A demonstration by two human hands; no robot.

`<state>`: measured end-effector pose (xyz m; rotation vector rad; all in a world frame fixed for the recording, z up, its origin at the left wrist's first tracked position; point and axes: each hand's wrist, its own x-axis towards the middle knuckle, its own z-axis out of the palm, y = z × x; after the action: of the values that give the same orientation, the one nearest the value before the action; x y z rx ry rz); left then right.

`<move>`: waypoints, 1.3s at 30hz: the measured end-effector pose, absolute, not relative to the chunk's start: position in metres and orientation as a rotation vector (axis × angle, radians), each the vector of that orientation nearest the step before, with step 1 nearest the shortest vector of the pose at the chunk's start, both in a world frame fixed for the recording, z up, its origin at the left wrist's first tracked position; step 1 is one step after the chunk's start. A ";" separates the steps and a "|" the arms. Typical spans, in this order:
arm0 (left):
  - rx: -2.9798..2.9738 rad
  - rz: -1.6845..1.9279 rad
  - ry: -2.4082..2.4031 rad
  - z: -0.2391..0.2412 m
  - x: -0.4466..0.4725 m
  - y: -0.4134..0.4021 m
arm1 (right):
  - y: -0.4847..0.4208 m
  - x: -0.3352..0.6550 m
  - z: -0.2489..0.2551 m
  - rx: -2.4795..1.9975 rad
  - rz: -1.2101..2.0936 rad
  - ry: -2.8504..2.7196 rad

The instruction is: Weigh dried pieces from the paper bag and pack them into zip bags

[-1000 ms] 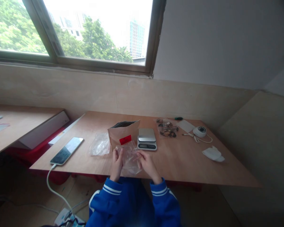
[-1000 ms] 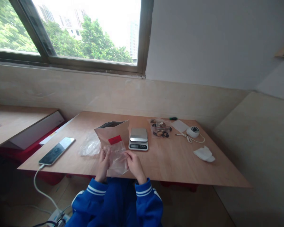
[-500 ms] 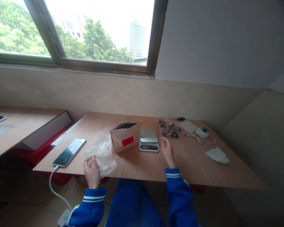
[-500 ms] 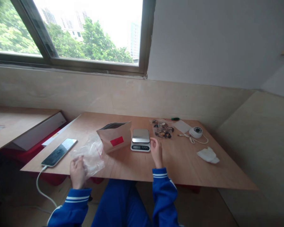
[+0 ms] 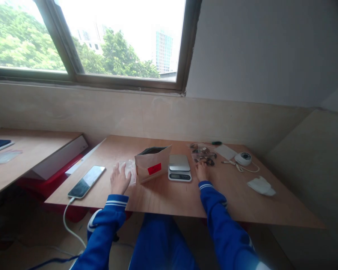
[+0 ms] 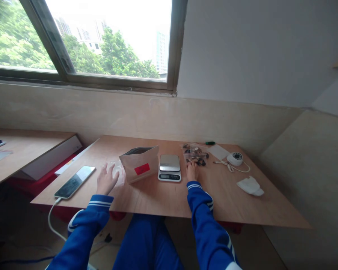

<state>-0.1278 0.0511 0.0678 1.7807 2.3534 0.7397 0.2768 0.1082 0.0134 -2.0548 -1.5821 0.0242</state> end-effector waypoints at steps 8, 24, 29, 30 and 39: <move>1.871 0.442 2.226 0.022 -0.122 0.059 | 0.084 0.283 0.045 -1.999 -0.009 -1.301; 1.493 1.634 1.477 0.112 -0.041 -0.037 | -0.024 0.181 0.140 -1.115 0.774 -1.013; 1.402 1.210 1.003 0.129 -0.006 -0.051 | -0.021 0.154 0.135 -1.115 0.822 -1.019; 1.417 1.166 0.987 0.129 -0.004 -0.050 | -0.022 0.154 0.133 -1.133 0.818 -1.009; 1.355 1.154 0.942 0.120 0.019 -0.055 | -0.034 0.168 0.115 -1.358 0.491 -1.127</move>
<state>0.0186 -0.0550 0.1199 1.3553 0.9417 1.1541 0.1683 -0.0335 0.1146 -1.3583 -1.1268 0.4912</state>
